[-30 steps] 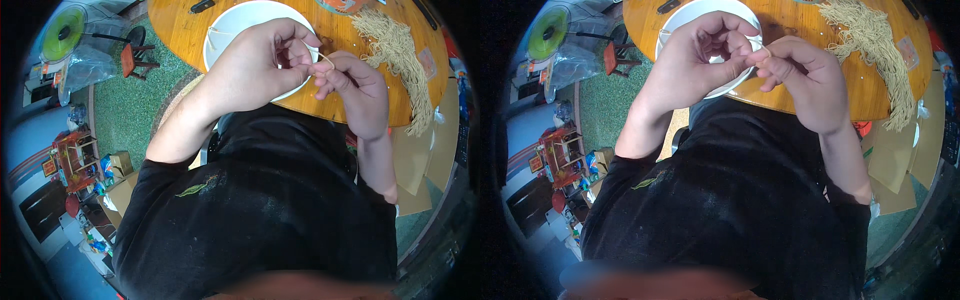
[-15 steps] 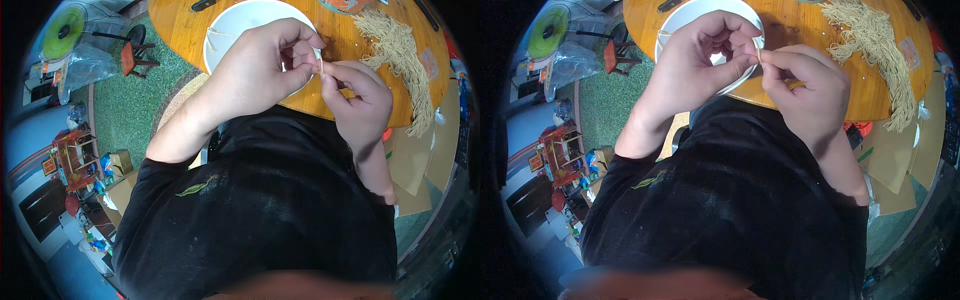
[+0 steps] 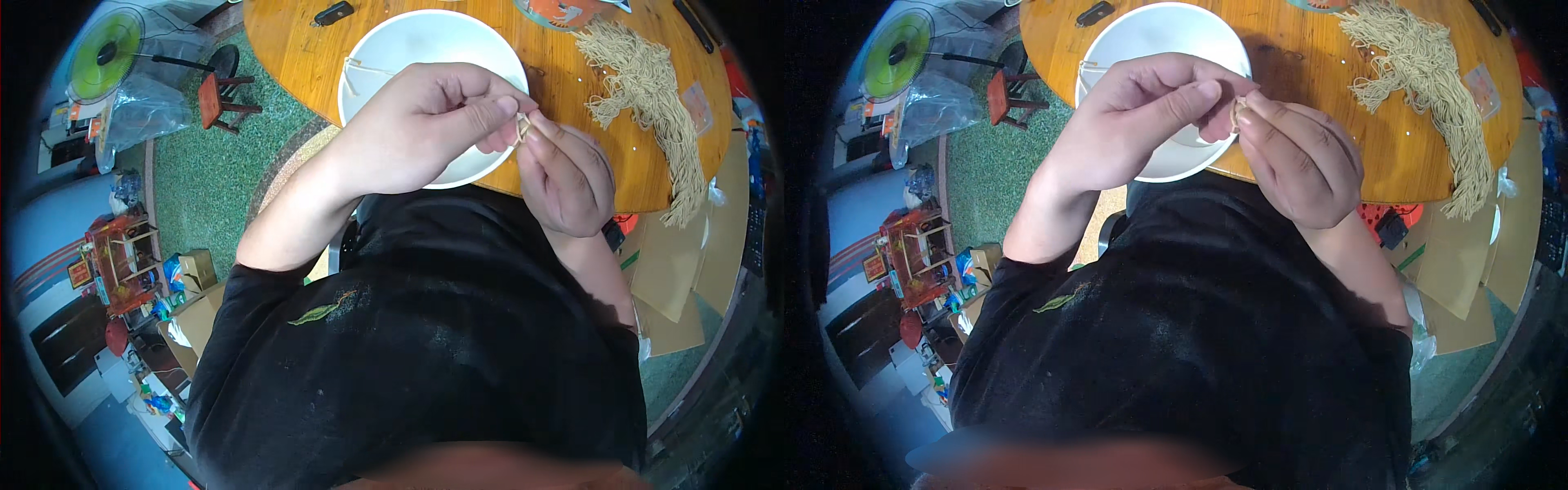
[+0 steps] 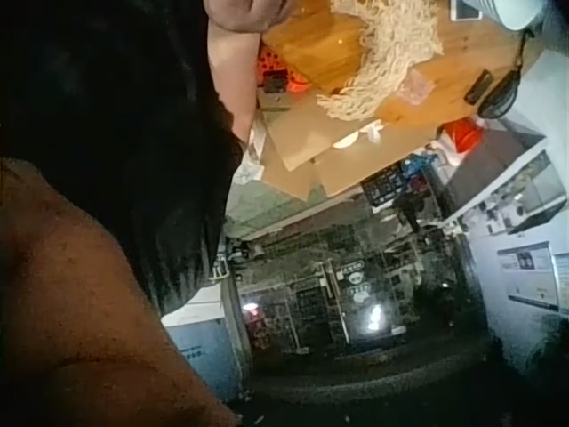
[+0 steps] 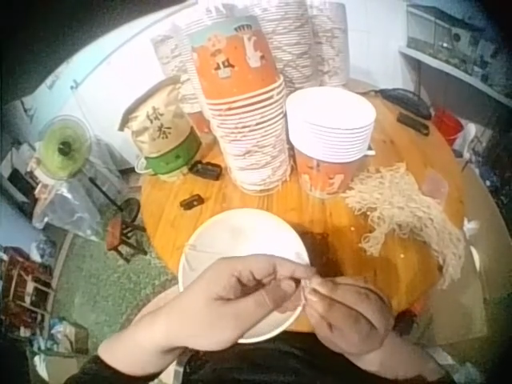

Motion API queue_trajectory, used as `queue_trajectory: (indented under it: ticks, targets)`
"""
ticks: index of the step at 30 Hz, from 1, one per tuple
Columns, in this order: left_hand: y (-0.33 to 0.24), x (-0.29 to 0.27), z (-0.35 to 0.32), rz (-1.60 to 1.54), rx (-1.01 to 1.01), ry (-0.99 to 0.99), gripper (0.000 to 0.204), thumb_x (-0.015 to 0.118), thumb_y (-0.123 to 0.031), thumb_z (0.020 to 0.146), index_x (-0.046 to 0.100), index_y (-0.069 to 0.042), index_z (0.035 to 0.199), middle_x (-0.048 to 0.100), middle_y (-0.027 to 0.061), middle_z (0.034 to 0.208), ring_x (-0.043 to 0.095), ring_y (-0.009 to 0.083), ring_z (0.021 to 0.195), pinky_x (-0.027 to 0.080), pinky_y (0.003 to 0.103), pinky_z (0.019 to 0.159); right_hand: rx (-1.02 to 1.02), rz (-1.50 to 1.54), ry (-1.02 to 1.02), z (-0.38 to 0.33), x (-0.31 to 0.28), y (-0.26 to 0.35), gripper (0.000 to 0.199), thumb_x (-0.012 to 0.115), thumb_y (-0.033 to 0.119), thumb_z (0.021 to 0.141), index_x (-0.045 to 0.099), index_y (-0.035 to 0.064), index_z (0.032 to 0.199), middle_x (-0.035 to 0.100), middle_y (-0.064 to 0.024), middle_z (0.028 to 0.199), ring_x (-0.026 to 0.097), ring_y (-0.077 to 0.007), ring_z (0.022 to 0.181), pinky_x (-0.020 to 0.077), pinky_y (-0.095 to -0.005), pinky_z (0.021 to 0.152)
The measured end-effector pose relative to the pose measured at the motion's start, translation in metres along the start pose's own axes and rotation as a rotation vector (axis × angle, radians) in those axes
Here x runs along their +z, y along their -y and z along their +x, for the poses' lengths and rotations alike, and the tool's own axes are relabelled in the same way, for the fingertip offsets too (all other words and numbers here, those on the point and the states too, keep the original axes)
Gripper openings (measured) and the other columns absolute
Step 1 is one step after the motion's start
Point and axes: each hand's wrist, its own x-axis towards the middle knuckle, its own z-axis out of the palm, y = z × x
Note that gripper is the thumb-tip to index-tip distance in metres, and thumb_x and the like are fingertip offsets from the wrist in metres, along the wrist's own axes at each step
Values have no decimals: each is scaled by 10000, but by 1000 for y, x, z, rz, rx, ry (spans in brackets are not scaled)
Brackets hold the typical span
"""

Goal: Attaching straw strings as handles to paper buckets and stacking them.

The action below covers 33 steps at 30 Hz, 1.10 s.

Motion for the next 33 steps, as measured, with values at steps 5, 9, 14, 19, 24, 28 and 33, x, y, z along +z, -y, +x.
queue_trajectory:
  ticks: [5,9,14,19,24,28,33]
  targets:
    - [-1,1,1,126,-27,-34,224,693,-119,1095,742,47,1238,785,66,1011,736,108,926,600,240,859,-13,47,8,3,0,1,310,895,-10,832,798,32,1124,788,-108,1155,780,-255,961,659,-328,823]
    - [-1,-1,-1,185,-46,-44,169,702,-101,1086,743,43,1166,772,54,988,726,104,916,597,244,849,-4,81,13,6,0,3,296,886,-21,833,791,35,1107,785,-104,1159,780,-264,964,660,-341,838]
    - [1,5,-3,486,32,-164,144,714,-108,1076,714,35,1060,736,33,883,694,90,817,566,257,762,25,143,84,8,-16,10,274,894,4,817,778,31,1063,790,-94,1116,778,-258,948,652,-353,849]
    - [-2,3,-2,822,129,-303,146,738,-119,1030,713,25,1028,714,84,807,682,121,717,540,296,663,43,269,134,16,-22,22,255,886,-10,798,765,24,1020,787,-87,1043,777,-243,858,634,-334,758]
    - [-2,6,-4,1008,262,-343,102,753,-73,957,728,18,997,727,170,832,727,316,714,570,386,659,61,332,125,16,-21,23,249,882,-11,806,764,34,1020,786,-91,1040,781,-250,858,630,-336,746]
    - [-3,-1,-6,1031,256,-278,97,772,-73,924,722,1,964,694,161,840,716,343,750,565,420,681,223,370,96,22,-18,29,227,871,-19,821,750,48,1001,795,-102,1025,785,-248,859,626,-337,759]
    - [-23,-11,-20,1090,368,-66,241,799,-225,950,715,-19,1043,664,204,1240,623,428,1094,510,515,959,424,346,-47,20,-15,27,226,818,-105,841,736,37,997,795,-120,989,777,-232,817,602,-307,692]
